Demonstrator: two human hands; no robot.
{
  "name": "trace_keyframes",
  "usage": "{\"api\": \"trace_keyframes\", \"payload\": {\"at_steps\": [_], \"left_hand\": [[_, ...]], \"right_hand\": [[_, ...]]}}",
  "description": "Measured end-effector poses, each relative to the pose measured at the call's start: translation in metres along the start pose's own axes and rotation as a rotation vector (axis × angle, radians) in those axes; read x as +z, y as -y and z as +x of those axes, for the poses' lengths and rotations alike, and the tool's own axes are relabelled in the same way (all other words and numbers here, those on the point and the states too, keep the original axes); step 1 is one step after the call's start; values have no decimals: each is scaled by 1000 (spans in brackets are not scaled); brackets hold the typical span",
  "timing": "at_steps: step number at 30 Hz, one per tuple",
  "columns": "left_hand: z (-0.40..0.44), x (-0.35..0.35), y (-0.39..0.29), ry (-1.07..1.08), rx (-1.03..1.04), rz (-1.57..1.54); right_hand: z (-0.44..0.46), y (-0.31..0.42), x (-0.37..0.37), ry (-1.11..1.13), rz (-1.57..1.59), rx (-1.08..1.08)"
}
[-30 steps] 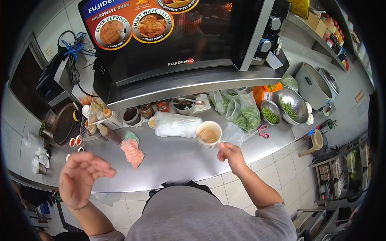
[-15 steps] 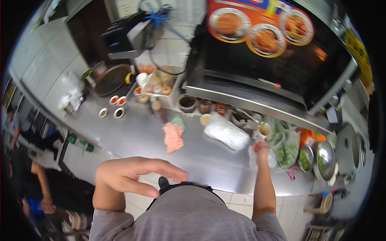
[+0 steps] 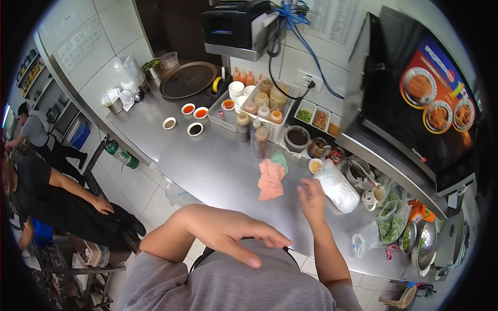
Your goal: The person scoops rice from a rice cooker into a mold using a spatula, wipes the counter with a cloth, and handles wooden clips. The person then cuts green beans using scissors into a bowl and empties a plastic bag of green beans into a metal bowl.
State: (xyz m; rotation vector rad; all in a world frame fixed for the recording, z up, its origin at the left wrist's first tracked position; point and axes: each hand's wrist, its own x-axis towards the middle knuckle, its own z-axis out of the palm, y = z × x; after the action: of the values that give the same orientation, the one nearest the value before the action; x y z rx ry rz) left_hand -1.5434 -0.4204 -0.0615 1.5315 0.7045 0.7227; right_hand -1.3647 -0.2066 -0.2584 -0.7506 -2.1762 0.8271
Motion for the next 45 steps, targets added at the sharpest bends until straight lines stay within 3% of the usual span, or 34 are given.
{"api": "trace_keyframes", "payload": {"at_steps": [1, 4, 7, 9, 11, 14, 18, 20, 21, 22, 23, 24, 26, 28, 29, 31, 32, 33, 34, 35, 36, 38, 40, 42, 44, 45], "left_hand": [[-9, -3, 3, 51, -28, 1], [-49, -21, 6, 118, -63, 6], [-110, -36, 16, 35, -61, -46], [-159, -48, 24, -93, -8, -71], [-204, -55, 44, -164, -15, -206], [-251, -68, 55, -244, -83, -317], [-288, -77, 70, -294, 52, -384], [-300, -83, 77, -348, 98, -379], [-303, -85, 80, -311, 97, -399], [-302, -87, 83, -329, 89, -436], [-296, -92, 87, -319, 87, -472], [-289, -95, 88, -216, 98, -486], [-274, -105, 83, -218, 60, -466], [-255, -116, 85, -176, 68, -529], [-245, -121, 86, -165, 56, -522], [-220, -132, 87, -97, 40, -511], [-209, -135, 85, -109, 19, -498], [-191, -137, 82, -81, 15, -480], [-174, -136, 78, -46, 15, -463], [-156, -134, 76, 3, 9, -464], [-138, -131, 75, 51, 4, -468], [-99, -120, 75, 128, 16, -472], [-59, -105, 77, 201, -85, -458], [-15, -86, 75, 231, -110, -380], [30, -62, 78, 248, -129, -303], [52, -48, 83, 215, -129, -262]], "right_hand": [[15, 5, 23, 84, -84, -127], [52, 2, 101, 93, -305, -123], [16, -28, 188, 116, -421, -97], [9, -4, 229, 105, -533, -140], [2, 44, 254, 370, -297, -199], [61, 55, 310, 376, -294, -246], [114, 70, 391, 243, -307, -199], [110, 104, 408, 512, -185, -329], [91, 105, 434, 535, -43, -554], [68, 121, 446, 569, 98, -583], [57, 138, 439, 698, 117, -651], [54, 166, 414, 946, 36, -512], [26, 149, 375, 828, 173, -552], [-14, 117, 311, 461, 68, -489], [-29, 94, 275, 405, -37, -429], [-67, 62, 201, 349, -263, 92], [-85, 39, 166, 186, -411, 33], [-105, 11, 136, 184, -429, 258], [-122, -5, 105, -18, -624, 309], [-131, -11, 72, 12, -635, 587], [-152, -49, 56, -113, -410, 817], [-147, -61, 36, -456, -609, 344], [-120, -18, 15, -504, -387, 504], [-113, -4, -22, -544, -242, 498], [-124, -15, -87, -518, -749, 373], [-143, -38, -119, -599, -834, 455]]}}
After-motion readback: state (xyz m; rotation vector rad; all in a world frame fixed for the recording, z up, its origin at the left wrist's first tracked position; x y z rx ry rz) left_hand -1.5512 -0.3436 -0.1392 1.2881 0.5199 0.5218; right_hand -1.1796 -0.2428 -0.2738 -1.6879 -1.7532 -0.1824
